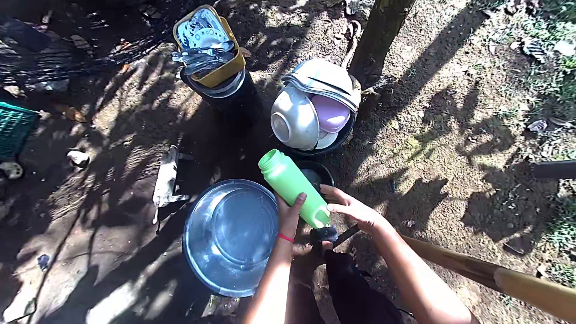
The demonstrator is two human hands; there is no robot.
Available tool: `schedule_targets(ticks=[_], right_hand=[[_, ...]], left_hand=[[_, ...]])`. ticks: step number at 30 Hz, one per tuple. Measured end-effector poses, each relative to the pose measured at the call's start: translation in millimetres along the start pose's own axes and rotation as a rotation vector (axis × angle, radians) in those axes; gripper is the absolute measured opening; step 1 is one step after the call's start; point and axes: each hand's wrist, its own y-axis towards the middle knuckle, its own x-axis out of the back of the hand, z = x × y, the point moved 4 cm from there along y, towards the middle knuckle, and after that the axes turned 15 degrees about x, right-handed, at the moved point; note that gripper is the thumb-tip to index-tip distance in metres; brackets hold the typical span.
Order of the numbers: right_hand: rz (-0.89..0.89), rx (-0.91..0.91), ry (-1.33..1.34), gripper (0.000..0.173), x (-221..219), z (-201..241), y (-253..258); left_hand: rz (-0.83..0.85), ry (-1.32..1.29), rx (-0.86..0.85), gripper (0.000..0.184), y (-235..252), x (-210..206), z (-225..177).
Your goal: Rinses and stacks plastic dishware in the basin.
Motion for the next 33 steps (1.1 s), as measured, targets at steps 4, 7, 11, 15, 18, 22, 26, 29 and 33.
schedule_targets(ticks=[4, 7, 11, 15, 18, 22, 26, 29, 33], right_hand=[[-0.018, 0.082, -0.030, 0.103, 20.3, 27.6, 1.9], [-0.263, 0.121, 0.110, 0.089, 48.3, 38.8, -7.0], [-0.389, 0.182, 0.270, 0.080, 65.4, 54.0, -14.0], [-0.492, 0.215, 0.426, 0.079, 62.1, 64.0, -16.1], [-0.556, 0.195, 0.422, 0.068, 67.6, 60.0, -14.0], [-0.606, 0.038, 0.176, 0.054, 73.6, 49.9, -8.2], [-0.400, 0.067, 0.091, 0.064, 58.6, 59.5, 10.2], [-0.198, 0.065, 0.095, 0.083, 34.0, 66.7, 17.9], [-0.104, -0.013, 0.077, 0.104, 14.5, 66.5, 25.1]], left_hand=[[0.143, 0.142, -0.048, 0.114, -14.3, -23.3, -19.1], [0.244, 0.255, -0.073, 0.108, -26.7, -48.6, -34.8], [0.241, 0.248, -0.036, 0.086, -32.6, -92.5, -40.9], [0.267, 0.260, -0.001, 0.086, -34.6, -122.5, -42.0], [0.328, 0.308, -0.018, 0.093, -35.9, -122.3, -41.8], [0.279, 0.390, 0.014, 0.101, -28.0, -97.3, -22.3], [0.207, 0.298, 0.059, 0.093, -20.0, -65.6, -5.9], [0.183, 0.244, 0.046, 0.082, -19.2, -54.8, -1.8], [0.177, 0.320, -0.011, 0.068, -22.6, -52.2, -14.3]])
